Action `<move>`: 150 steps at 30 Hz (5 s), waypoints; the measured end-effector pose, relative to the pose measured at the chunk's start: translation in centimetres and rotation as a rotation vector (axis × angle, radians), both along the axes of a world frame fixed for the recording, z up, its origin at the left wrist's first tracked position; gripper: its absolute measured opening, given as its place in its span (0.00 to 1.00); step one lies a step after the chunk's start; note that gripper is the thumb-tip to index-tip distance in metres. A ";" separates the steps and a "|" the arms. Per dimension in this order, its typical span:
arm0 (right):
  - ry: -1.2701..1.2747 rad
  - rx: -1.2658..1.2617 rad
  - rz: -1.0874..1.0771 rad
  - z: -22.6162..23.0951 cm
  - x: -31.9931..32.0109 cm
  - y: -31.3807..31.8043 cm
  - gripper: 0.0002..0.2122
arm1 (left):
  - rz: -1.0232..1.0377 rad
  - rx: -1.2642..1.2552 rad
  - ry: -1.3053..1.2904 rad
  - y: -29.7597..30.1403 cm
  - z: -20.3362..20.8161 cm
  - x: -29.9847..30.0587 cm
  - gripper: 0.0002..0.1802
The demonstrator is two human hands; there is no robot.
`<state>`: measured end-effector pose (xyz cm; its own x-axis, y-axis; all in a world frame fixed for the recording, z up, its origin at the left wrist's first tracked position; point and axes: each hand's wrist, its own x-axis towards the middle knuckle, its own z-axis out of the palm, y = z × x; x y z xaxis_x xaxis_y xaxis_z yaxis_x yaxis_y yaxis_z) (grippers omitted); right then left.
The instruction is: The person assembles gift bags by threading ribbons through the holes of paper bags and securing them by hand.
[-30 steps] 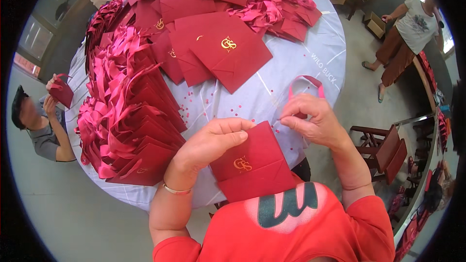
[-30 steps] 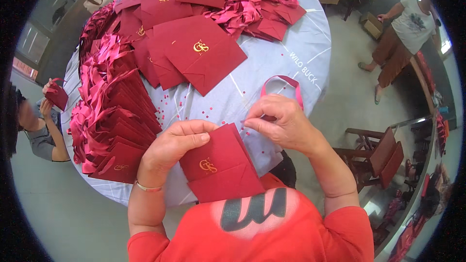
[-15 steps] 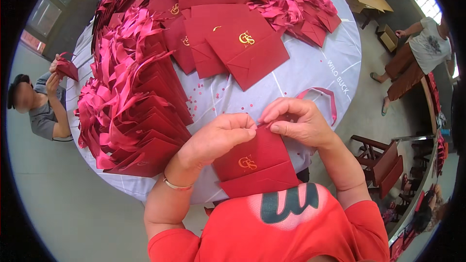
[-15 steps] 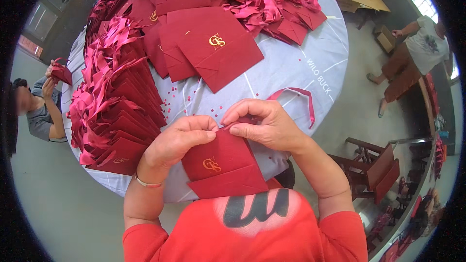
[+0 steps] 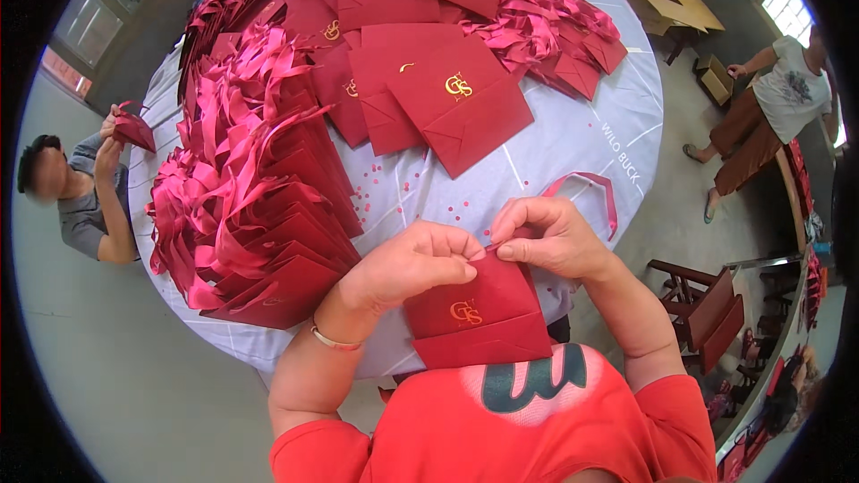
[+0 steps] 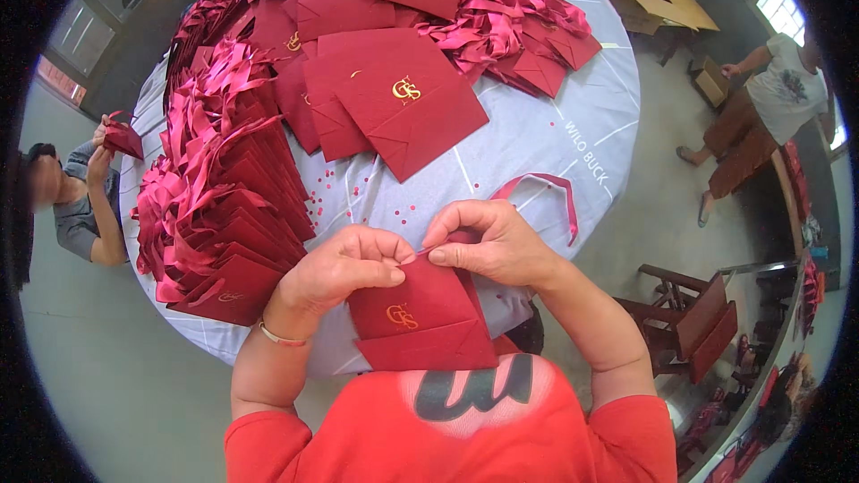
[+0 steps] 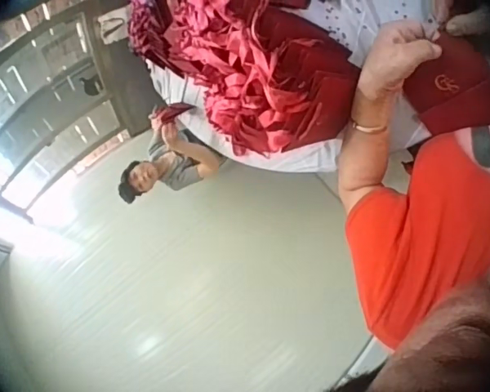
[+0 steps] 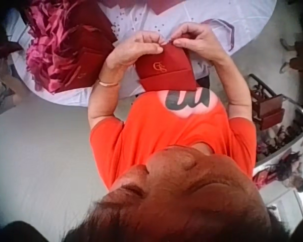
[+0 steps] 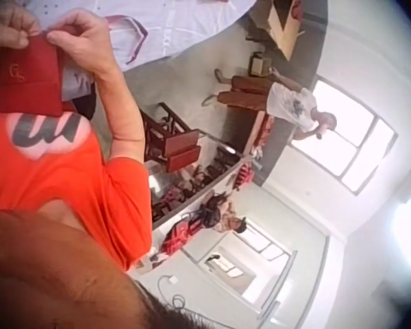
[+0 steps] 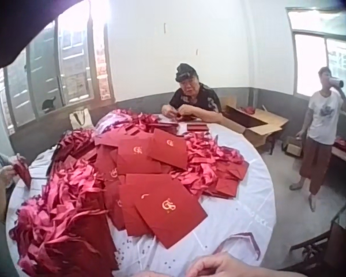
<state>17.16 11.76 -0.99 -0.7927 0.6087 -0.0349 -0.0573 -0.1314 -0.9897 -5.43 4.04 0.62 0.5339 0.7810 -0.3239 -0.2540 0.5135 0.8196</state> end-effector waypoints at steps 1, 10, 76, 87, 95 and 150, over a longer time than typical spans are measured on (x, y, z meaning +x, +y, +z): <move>-0.008 0.011 0.004 0.0 0.0 -0.1 0.05 | -0.012 0.008 0.010 0.0 0.0 0.1 0.10; -0.065 0.433 -0.143 1.0 0.3 -1.0 0.07 | 0.068 0.061 0.142 -0.4 0.3 1.0 0.04; -0.640 0.006 0.680 6.6 -4.3 3.9 0.13 | 0.298 0.894 0.983 -4.0 2.6 5.0 0.10; -0.593 0.047 0.461 6.0 -3.9 2.5 0.08 | 0.331 0.846 0.922 -3.3 1.6 4.5 0.10; -0.499 -0.011 0.655 4.0 -2.8 3.8 0.08 | 0.289 0.915 0.965 -3.6 1.6 5.6 0.10; 0.331 -0.005 0.069 5.3 13.7 -1.2 0.12 | 0.317 0.347 0.757 -0.9 -2.2 4.3 0.09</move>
<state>30.84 10.56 4.28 -0.8007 0.5538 0.2285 -0.3665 -0.1512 -0.9180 -1.12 3.18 -1.60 0.0151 0.9755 -0.2196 0.3306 0.2024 0.9218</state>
